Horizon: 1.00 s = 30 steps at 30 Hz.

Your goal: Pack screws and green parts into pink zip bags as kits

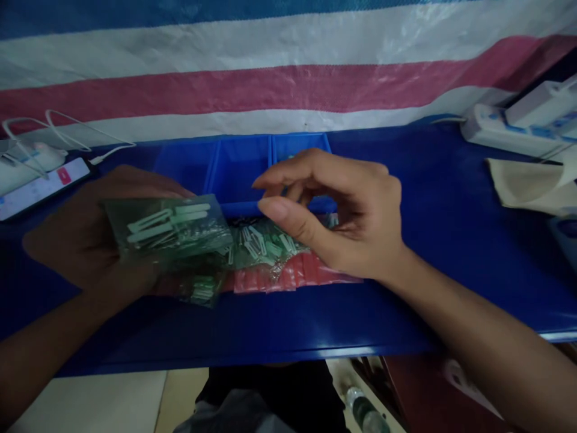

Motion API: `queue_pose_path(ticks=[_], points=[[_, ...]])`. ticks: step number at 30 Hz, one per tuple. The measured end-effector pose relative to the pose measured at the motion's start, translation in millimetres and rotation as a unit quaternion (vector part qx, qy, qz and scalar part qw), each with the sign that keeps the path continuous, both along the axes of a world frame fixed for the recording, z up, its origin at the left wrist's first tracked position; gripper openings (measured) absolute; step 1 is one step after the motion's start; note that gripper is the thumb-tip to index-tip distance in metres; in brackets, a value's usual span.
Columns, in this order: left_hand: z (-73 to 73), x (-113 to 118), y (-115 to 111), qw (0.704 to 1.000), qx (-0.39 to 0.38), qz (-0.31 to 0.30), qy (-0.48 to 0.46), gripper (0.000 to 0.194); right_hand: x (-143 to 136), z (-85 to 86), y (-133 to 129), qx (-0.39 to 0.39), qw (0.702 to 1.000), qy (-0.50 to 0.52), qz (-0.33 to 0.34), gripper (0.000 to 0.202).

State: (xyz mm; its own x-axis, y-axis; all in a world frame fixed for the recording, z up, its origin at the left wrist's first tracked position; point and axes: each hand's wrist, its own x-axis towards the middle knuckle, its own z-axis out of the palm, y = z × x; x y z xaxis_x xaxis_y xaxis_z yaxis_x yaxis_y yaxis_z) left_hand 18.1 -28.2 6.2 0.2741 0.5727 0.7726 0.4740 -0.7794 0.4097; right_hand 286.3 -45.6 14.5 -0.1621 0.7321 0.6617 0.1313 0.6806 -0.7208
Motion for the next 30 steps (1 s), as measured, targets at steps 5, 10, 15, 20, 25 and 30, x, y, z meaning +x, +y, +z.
queue_pose_path(ticks=[5,10,15,20,25,30], points=[[1.4,4.0,1.4,0.999,-0.007,-0.053,0.003,0.018,10.1,-10.6,6.4,0.004,0.994,-0.027,0.103,0.064],[13.8,9.3,-7.9,0.99,0.038,-0.06,0.119,0.013,-3.5,-14.3,-0.9,0.033,0.976,-0.129,0.175,0.091],[18.0,13.8,-13.8,0.991,0.043,-0.058,0.111,0.015,-14.1,-13.5,-13.5,0.018,0.98,-0.146,0.135,0.061],[17.2,14.2,-14.6,0.996,0.005,-0.021,0.088,0.014,-10.4,-15.2,-21.8,-0.002,0.993,-0.121,-0.006,0.059],[10.2,4.0,-8.4,0.994,0.031,0.027,0.097,0.043,-13.8,-9.5,-19.5,-0.099,0.992,0.012,0.078,0.046],[1.4,-1.5,-0.3,0.982,0.145,-0.022,0.119,0.046,-17.4,-2.6,-18.9,-0.166,0.981,0.04,0.097,0.033]])
